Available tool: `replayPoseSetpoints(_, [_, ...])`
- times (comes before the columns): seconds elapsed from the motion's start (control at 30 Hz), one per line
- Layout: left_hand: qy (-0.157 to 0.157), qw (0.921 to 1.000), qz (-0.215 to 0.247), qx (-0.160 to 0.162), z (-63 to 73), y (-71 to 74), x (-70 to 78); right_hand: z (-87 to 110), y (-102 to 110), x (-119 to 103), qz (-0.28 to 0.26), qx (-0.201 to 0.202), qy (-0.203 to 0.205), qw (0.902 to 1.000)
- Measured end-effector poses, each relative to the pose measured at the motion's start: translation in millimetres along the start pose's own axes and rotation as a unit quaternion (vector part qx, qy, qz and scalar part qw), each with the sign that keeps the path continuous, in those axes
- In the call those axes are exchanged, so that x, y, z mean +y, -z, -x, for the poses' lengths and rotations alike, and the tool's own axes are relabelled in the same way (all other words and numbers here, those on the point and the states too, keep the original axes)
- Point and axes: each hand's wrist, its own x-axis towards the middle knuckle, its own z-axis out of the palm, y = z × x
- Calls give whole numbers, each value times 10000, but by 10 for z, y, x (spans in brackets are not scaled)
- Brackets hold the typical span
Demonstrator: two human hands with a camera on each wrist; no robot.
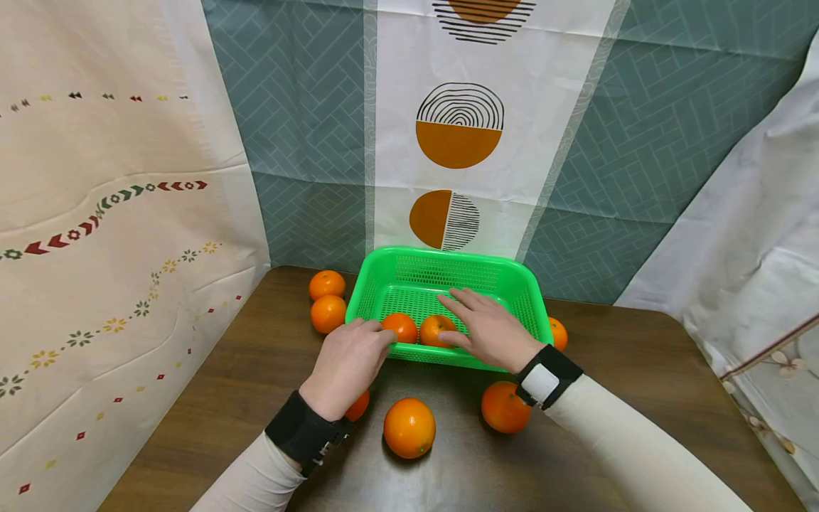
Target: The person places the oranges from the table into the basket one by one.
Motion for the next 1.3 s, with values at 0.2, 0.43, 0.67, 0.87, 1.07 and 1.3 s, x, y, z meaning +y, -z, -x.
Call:
replayPoseSetpoints(0.2, [19,10000,63,-2,3,0,2,112,8,-14,324,348,137,9988])
replayPoseSetpoints(0.43, [13,10000,36,39,-1,3,0,228,29,-32,321,471,145,9983])
replayPoseSetpoints(0.67, [30,10000,38,23,9,-1,-9,308,28,40,281,461,46,9985])
replayPoseSetpoints(0.87, [23,10000,45,65,6,-3,-10,432,73,74,308,459,-98,9984])
replayPoseSetpoints(1.07, [-9,10000,68,66,7,0,-11,607,104,104,376,684,-93,9969])
replayPoseSetpoints(1.3, [-14,10000,49,38,1,2,-9,838,136,179,424,781,-278,9957])
